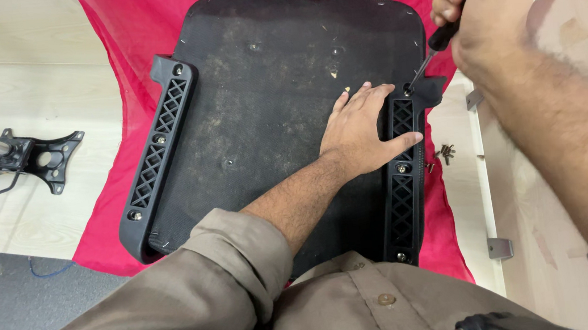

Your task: The person uses a screwdriver to fasten screws into the underside of an office chair seat, securing two side brackets and then attaching the central gas-lift base. The person tightens multiple screws on each bracket and the base plate.

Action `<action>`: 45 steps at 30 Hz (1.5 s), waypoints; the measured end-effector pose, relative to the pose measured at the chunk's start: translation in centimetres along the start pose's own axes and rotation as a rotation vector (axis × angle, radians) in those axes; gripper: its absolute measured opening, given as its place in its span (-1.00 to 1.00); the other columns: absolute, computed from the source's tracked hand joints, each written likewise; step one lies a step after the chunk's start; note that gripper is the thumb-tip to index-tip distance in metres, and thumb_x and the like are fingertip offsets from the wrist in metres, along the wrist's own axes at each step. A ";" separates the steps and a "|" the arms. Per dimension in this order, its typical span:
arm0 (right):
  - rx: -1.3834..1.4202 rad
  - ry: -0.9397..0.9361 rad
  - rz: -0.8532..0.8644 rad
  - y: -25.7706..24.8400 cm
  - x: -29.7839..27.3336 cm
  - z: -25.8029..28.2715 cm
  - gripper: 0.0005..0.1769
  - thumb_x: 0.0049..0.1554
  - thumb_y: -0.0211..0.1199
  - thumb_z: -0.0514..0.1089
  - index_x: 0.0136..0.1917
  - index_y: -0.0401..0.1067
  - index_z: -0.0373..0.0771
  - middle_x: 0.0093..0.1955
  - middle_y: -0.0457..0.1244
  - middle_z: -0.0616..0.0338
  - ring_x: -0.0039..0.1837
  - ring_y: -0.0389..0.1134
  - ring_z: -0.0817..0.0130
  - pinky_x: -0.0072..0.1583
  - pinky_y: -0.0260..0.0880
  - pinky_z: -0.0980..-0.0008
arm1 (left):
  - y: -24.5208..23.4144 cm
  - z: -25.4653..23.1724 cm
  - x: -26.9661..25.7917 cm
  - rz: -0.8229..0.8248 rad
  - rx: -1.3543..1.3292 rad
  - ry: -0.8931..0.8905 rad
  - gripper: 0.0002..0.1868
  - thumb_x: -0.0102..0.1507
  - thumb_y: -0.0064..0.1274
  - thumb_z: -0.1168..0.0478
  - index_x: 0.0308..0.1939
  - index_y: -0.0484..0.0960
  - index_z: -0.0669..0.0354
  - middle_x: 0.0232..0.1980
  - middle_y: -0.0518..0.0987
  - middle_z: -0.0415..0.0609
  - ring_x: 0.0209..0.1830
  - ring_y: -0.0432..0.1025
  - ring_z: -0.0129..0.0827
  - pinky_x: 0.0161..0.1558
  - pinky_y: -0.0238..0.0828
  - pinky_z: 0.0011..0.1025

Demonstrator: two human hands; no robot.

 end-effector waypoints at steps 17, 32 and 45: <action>0.143 0.127 0.139 -3.2 -6.6 4.4 -0.41 0.47 0.01 0.16 -0.30 0.09 -0.20 -0.35 0.05 0.12 -0.37 -0.04 0.31 -0.20 -0.04 0.34 | -4.5 -1.1 -7.2 -0.195 -0.192 0.120 -0.47 0.20 0.26 -0.08 0.11 0.57 0.16 0.16 0.61 0.04 0.26 0.44 -0.09 0.27 0.30 -0.13; 0.174 0.209 0.056 1.2 -11.7 3.5 -0.49 0.35 0.03 0.12 -0.36 0.17 -0.17 -0.44 0.08 0.14 -0.38 0.07 0.29 -0.21 0.02 0.29 | -1.3 8.9 -27.6 0.574 -0.361 -1.145 -0.05 0.27 -0.25 -0.50 -0.16 0.75 0.42 -0.16 0.70 0.32 -0.09 0.62 0.03 0.02 0.61 -0.06; 0.181 0.255 0.184 2.2 -11.3 3.3 -0.47 0.37 -0.03 0.07 -0.39 0.17 -0.18 -0.45 0.08 0.14 -0.36 0.07 0.32 -0.19 0.02 0.31 | 9.7 6.8 -30.2 0.366 -1.553 -1.308 -0.05 0.21 -0.06 -0.43 0.30 0.49 0.37 0.28 0.52 0.36 0.36 0.40 0.10 0.30 0.38 0.01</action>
Point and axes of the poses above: each hand's wrist, its own x-axis towards the middle knuckle, its own y-axis out of the palm, z = x × y, the point moved 9 cm from there along x, towards the middle knuckle
